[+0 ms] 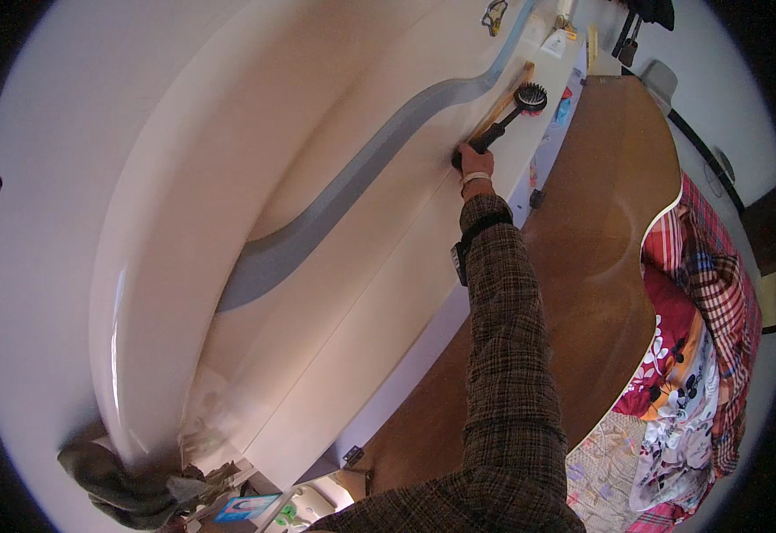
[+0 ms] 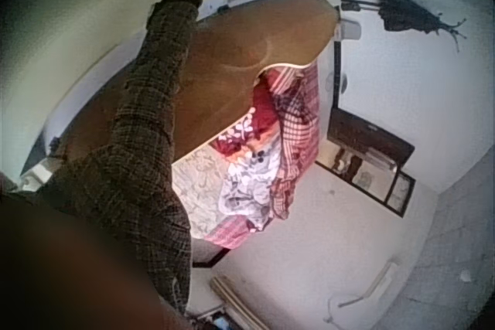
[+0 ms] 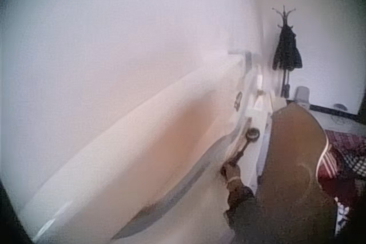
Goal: The person wipes the headboard and side table of a bed with a cloth. They open a drawer, wipe its interior, then close it and continue wiping the headboard and side table surfaces.
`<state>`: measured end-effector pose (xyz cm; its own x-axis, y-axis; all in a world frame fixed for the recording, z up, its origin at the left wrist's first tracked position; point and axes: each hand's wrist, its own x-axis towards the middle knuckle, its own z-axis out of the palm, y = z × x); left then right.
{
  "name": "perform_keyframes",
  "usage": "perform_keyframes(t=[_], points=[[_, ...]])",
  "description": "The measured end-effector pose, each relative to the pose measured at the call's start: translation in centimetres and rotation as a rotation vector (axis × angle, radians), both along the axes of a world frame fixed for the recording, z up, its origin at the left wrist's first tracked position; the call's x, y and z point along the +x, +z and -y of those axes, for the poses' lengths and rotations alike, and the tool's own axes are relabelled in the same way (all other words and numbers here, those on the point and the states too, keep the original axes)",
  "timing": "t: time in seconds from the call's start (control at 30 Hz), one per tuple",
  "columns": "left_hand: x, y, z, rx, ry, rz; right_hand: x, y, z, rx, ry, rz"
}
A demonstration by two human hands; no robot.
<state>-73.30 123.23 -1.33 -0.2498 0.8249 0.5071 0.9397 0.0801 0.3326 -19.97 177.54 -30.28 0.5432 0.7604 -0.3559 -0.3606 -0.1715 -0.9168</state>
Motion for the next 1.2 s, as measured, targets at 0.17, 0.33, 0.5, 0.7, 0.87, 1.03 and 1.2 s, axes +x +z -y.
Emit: perform_keyframes(t=[0.17,0.33,0.5,0.7,0.87,1.03,1.2], points=[[-0.1,0.0,0.3,0.013,-0.016,-0.006,0.7,-0.6,1.0,-0.044,0.219,-0.094],[-0.5,-0.2,0.9,0.038,-0.037,-0.009,-0.2,0.4,6.1,0.215,0.217,-0.594],[-0.9,-0.7,1.4,0.092,-0.055,-0.046,-1.3,4.7,13.2,0.319,0.215,-0.65],[-0.7,-1.4,1.5,0.144,-0.083,-0.153,2.7,10.6,25.1,0.287,0.289,-0.74],[-1.3,-2.4,0.8,0.195,-0.133,-0.253,10.2,13.2,36.4,0.29,0.293,-0.51],[-3.0,-3.2,-0.3,0.267,-0.111,-0.447,19.6,13.9,47.7,0.289,0.139,-0.182],[-3.0,-3.1,-0.8,0.266,-0.172,-0.393,29.5,8.5,54.2,-0.042,-0.114,0.227]])
